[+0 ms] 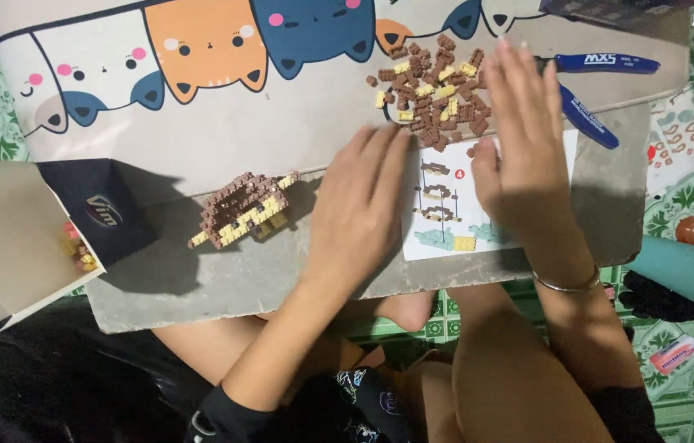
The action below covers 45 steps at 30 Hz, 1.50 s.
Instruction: The person assembles a small toy figure using tiny interlocking bricks, following a printed instruction sheet. They pick individual bricks from a pile, connect them to form a curved piece, and then attach it to a larger assembled section.
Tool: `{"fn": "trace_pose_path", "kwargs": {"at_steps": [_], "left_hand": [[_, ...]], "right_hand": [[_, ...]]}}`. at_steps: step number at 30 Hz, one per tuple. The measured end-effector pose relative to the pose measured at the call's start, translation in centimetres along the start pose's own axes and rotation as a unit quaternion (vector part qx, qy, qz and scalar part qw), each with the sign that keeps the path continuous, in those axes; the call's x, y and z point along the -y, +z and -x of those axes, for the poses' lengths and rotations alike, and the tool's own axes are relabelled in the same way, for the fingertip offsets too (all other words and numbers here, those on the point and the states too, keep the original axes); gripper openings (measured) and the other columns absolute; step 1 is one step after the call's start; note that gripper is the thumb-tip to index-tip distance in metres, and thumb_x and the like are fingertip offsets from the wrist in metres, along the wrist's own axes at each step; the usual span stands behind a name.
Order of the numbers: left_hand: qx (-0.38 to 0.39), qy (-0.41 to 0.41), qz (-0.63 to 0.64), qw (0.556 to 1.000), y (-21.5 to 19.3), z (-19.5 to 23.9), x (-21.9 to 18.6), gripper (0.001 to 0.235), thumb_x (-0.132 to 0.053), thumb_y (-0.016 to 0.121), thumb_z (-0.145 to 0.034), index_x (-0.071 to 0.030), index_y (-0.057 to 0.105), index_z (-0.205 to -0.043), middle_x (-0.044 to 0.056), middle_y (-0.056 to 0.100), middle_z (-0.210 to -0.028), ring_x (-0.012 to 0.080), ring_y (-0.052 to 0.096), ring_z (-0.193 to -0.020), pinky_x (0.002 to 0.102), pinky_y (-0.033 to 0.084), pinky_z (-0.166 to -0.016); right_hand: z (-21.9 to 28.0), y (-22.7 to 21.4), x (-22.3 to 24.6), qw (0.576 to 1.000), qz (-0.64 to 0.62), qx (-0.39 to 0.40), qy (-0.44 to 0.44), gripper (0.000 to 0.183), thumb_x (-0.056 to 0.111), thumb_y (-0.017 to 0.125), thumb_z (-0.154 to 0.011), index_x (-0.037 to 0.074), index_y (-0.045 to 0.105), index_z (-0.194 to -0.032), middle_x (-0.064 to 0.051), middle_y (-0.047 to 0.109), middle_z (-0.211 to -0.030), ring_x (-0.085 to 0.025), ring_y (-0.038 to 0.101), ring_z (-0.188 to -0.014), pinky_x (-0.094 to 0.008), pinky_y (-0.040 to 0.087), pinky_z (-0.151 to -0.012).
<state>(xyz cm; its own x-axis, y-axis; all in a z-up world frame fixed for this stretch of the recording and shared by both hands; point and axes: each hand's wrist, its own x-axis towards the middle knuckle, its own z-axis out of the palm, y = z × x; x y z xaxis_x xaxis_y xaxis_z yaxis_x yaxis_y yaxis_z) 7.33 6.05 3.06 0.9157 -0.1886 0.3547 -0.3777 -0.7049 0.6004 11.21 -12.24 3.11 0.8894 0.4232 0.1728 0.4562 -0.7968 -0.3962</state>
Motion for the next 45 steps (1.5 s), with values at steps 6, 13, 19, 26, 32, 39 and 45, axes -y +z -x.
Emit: {"fn": "trace_pose_path", "kwargs": {"at_steps": [6,13,19,26,32,39,45], "left_hand": [[0.121,-0.047,-0.116,0.985,2.3,-0.6,1.4,0.071,-0.053,0.045,-0.097,-0.006,0.026,-0.146,0.006,0.024,-0.153,0.0203,0.019,-0.144,0.038,0.014,-0.120],[0.072,-0.066,-0.032,0.995,1.8,0.0,1.7,0.062,-0.033,0.052,-0.095,0.005,0.030,-0.140,0.017,0.032,-0.148,0.0268,0.029,-0.141,0.040,0.019,-0.118],[0.044,-0.094,-0.012,0.994,2.4,0.3,1.9,0.063,-0.029,0.051,-0.097,0.004,0.022,-0.142,0.022,0.025,-0.150,0.0319,0.027,-0.144,0.046,0.016,-0.122],[0.016,-0.134,-0.042,0.990,2.7,0.8,1.8,0.077,-0.037,0.058,-0.094,0.012,0.021,-0.140,0.027,0.021,-0.149,0.0363,0.017,-0.143,0.046,0.012,-0.120],[0.024,-0.129,-0.050,0.990,2.6,0.2,2.0,0.092,-0.051,0.060,-0.088,0.012,0.019,-0.140,0.030,0.020,-0.149,0.0374,0.017,-0.143,0.045,0.009,-0.119],[0.022,-0.127,-0.049,0.990,2.5,0.2,1.9,0.093,-0.051,0.065,-0.087,0.013,0.021,-0.140,0.029,0.019,-0.149,0.0362,0.016,-0.143,0.045,0.009,-0.119],[0.026,-0.129,-0.060,0.990,2.6,0.3,1.9,0.091,-0.049,0.065,-0.088,0.011,0.020,-0.141,0.027,0.019,-0.150,0.0347,0.016,-0.144,0.044,0.009,-0.119]], "right_hand": [[-0.8,-0.8,1.8,0.998,0.021,0.036,-0.050,0.058,-0.003,0.055,-0.080,-0.012,0.041,-0.136,-0.024,0.042,-0.144,-0.039,0.030,-0.137,-0.057,0.008,-0.114],[-0.5,-0.2,0.7,0.999,-0.026,0.011,0.024,0.058,-0.007,0.041,-0.081,-0.007,0.036,-0.138,-0.024,0.036,-0.147,-0.035,0.028,-0.140,-0.049,0.006,-0.118],[-0.7,-1.3,1.6,0.994,-0.083,-0.070,0.033,0.053,-0.020,0.035,-0.078,-0.018,0.038,-0.131,-0.031,0.041,-0.139,-0.039,0.037,-0.134,-0.048,0.019,-0.118],[0.4,-0.4,-0.4,0.991,-0.052,-0.127,0.004,0.037,-0.023,0.042,-0.079,-0.020,0.056,-0.113,-0.032,0.058,-0.123,-0.040,0.051,-0.121,-0.052,0.023,-0.116],[0.3,-1.4,-1.1,0.993,-0.001,-0.117,-0.032,0.048,-0.017,0.048,-0.069,-0.013,0.056,-0.117,-0.022,0.050,-0.107,-0.032,0.044,-0.100,-0.042,0.033,-0.094],[0.2,-1.8,-0.4,1.000,-0.017,0.003,0.007,0.063,0.005,0.065,-0.067,0.000,0.053,-0.128,-0.015,0.044,-0.110,-0.029,0.036,-0.097,-0.038,0.029,-0.092],[0.1,-2.3,0.4,0.998,-0.054,-0.027,0.021,0.050,-0.006,0.066,-0.078,-0.005,0.053,-0.126,-0.016,0.045,-0.109,-0.027,0.040,-0.097,-0.035,0.035,-0.090]]}}
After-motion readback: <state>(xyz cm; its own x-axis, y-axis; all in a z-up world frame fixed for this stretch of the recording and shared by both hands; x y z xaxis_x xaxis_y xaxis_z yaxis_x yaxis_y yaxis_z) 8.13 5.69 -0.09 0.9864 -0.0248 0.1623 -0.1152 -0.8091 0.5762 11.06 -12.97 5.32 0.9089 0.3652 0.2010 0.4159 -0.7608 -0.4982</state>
